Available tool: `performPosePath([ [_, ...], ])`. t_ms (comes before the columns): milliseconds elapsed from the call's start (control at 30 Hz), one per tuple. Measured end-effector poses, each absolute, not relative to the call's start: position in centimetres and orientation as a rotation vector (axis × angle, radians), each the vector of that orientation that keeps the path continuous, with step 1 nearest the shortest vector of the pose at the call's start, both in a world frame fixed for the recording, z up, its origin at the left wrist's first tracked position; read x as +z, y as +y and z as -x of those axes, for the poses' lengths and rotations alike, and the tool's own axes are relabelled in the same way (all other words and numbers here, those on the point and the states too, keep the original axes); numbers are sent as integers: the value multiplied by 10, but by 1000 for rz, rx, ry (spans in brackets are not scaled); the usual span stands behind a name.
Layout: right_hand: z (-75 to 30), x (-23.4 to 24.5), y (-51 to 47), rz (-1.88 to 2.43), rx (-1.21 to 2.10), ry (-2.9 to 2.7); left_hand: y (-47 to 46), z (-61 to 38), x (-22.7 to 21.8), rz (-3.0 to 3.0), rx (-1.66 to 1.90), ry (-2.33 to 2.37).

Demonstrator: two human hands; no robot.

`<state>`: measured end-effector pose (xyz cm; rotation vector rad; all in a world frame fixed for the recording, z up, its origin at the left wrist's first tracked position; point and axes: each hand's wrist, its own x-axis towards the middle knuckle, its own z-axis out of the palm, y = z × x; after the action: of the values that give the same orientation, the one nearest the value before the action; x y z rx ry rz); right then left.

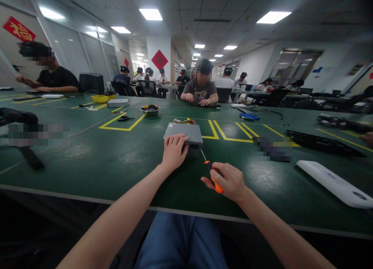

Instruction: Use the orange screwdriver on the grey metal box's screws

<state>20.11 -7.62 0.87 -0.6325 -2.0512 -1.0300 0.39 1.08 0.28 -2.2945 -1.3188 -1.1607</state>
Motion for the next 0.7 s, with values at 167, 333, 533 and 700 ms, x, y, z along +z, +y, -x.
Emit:
performPosePath([
  [167, -197, 2, -78, 615, -897, -2133, 11, -4, 2, 2289, -1168, -1327],
  [333, -200, -1, -86, 689, -734, -2223, 11, -4, 2, 2290, -1176, -1320],
  [533, -204, 1, -87, 588, -947, -2124, 11, -4, 2, 2292, -1160, -1343],
  [700, -200, 5, -86, 600, -967, -2169, 11, -4, 2, 2287, -1170, -1331],
])
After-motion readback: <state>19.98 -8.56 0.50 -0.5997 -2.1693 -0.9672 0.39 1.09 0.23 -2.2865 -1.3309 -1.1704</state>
